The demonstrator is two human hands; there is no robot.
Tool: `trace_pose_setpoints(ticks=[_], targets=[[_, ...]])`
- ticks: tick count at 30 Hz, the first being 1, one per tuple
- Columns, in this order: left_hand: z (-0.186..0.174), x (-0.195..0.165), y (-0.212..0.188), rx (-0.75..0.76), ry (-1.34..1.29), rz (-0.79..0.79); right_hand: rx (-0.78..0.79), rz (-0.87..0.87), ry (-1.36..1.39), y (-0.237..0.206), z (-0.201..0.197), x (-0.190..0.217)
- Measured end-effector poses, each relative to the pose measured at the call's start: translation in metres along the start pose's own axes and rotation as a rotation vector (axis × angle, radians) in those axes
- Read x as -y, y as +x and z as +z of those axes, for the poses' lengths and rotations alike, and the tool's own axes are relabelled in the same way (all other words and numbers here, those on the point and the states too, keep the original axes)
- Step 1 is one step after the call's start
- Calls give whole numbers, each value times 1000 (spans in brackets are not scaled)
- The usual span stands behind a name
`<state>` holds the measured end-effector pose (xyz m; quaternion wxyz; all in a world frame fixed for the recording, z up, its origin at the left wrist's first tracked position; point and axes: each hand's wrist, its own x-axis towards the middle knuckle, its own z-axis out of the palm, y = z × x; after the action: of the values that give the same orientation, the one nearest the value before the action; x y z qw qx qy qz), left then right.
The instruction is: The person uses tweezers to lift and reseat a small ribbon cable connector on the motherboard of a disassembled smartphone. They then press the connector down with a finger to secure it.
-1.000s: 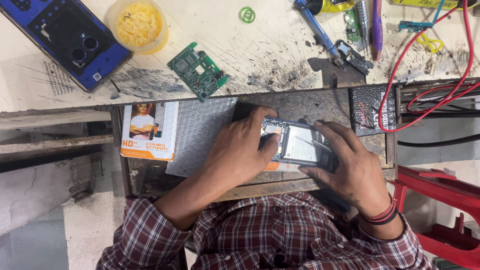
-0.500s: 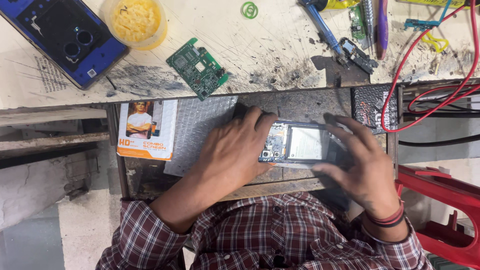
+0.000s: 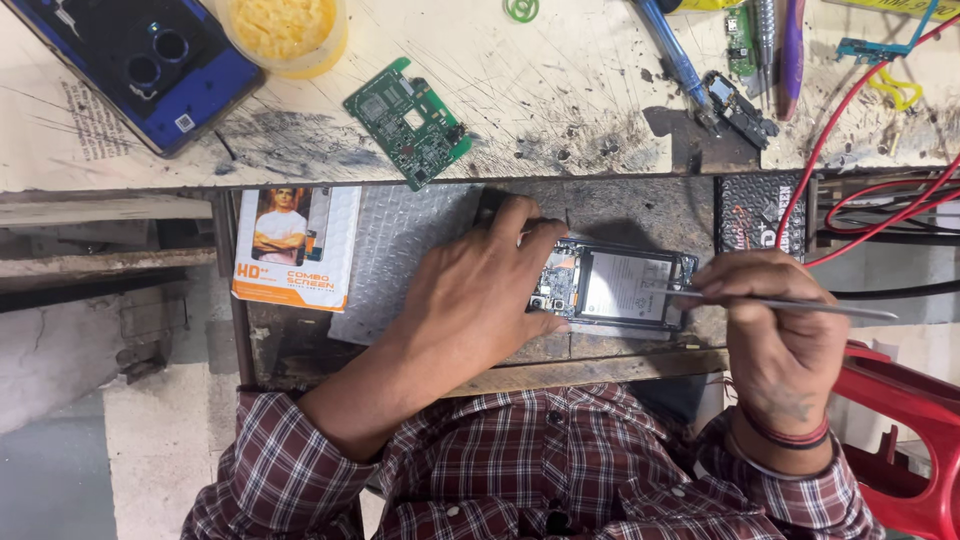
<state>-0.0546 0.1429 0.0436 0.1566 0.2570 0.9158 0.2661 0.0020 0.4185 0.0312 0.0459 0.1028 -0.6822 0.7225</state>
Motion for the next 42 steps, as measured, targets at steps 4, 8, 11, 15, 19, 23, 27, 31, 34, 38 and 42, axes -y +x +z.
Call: trace_pose_setpoints(ticks=[4,8,11,15,19,23,27,31,34,38,42], targets=[[3,2,0,-154,8,40,27,15,-284,12,8,-6],[8,2,1,-161,-8,11,23,-38,-369,14,22,-15],[9,3,0,-195,-25,-8,-4,-66,-391,11,29,-22],[8,1,-1,-221,-50,-5,-5,-127,-495,7,32,-30],[9,0,-3,-271,-54,26,-26,-108,-462,6,32,-32],[11,1,-4,-304,-56,41,-18,-105,-475,7,33,-33],[13,3,-1,-267,-39,43,-16,-109,-461,8,34,-33],[15,3,-1,-242,-13,40,-14,-98,-441,8,35,-35],[14,3,-3,-308,-24,73,-18,-96,-423,8,35,-36],[13,3,-3,-261,-40,46,-22,-91,-435,7,34,-37],[12,2,-3,-297,-25,70,-23,-104,-430,6,33,-37]])
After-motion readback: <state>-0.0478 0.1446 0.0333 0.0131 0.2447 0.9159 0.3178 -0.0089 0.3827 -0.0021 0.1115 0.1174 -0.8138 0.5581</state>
